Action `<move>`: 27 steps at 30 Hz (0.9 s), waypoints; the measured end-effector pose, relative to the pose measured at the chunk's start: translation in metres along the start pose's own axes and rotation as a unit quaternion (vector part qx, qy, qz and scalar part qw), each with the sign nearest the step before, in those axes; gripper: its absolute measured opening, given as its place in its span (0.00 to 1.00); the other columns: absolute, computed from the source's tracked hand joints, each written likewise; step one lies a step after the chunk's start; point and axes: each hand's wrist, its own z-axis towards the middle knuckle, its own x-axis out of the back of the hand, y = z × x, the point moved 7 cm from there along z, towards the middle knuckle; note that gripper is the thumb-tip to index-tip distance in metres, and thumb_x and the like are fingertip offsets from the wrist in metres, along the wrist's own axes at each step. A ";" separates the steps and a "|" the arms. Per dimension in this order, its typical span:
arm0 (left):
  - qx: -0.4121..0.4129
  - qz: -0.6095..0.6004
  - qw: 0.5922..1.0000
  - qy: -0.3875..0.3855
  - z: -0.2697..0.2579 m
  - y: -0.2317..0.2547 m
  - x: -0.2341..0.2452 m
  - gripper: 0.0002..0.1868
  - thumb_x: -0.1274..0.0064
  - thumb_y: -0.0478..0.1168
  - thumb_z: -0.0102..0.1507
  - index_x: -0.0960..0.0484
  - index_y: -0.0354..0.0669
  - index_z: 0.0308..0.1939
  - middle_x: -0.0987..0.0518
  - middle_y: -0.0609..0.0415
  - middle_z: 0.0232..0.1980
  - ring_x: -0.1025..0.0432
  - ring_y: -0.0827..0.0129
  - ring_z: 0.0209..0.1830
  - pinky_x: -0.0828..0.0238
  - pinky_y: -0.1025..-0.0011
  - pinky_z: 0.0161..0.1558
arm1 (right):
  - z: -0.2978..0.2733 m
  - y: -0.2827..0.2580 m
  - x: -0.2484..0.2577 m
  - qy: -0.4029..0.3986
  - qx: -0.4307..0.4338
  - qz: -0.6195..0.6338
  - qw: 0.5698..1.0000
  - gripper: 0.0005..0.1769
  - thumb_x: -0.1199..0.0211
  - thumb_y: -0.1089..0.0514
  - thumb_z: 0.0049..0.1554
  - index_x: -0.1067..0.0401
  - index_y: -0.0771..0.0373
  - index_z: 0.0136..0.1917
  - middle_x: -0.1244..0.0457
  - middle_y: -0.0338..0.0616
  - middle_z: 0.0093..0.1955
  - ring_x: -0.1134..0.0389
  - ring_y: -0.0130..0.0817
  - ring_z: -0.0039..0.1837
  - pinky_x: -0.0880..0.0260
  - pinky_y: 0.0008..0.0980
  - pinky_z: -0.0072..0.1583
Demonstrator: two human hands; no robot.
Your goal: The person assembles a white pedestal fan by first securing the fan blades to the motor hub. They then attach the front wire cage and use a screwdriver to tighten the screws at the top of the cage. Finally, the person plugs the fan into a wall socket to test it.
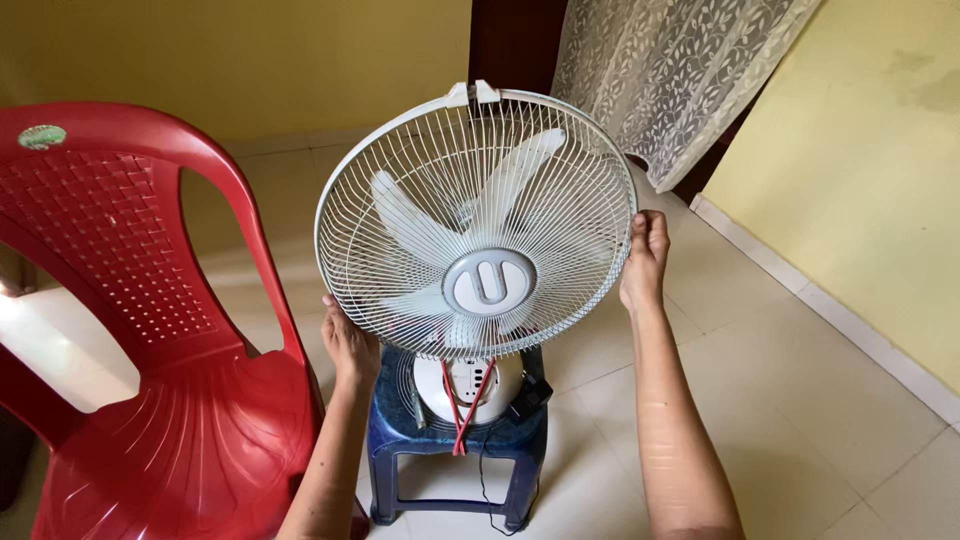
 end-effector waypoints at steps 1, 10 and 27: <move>0.006 0.003 1.000 0.011 0.001 0.001 0.000 0.22 0.59 0.53 0.77 0.23 0.35 0.51 0.19 0.52 0.45 0.24 0.72 0.40 0.24 0.72 0.42 | 0.002 0.001 0.001 0.002 0.004 -0.024 1.000 0.09 0.49 0.55 0.74 0.37 0.61 0.53 0.43 0.33 0.45 0.46 0.20 0.48 0.39 0.23 0.54; -0.003 0.008 0.999 0.053 0.004 0.008 -0.002 0.19 0.57 0.53 0.75 0.26 0.39 0.52 0.19 0.54 0.45 0.24 0.72 0.42 0.23 0.72 0.45 | -0.035 -0.076 -0.029 0.022 0.216 -0.354 0.910 0.02 0.52 0.66 0.71 0.40 0.69 0.55 0.41 0.47 0.47 0.39 0.38 0.47 0.36 0.34 0.51; 0.002 0.017 0.997 0.080 0.013 -0.011 0.014 0.18 0.59 0.53 0.75 0.26 0.41 0.49 0.20 0.56 0.43 0.25 0.74 0.38 0.24 0.73 0.40 | -0.044 -0.102 -0.029 0.050 0.253 -0.477 0.840 0.05 0.46 0.68 0.67 0.29 0.71 0.51 0.34 0.53 0.46 0.32 0.50 0.47 0.33 0.47 0.50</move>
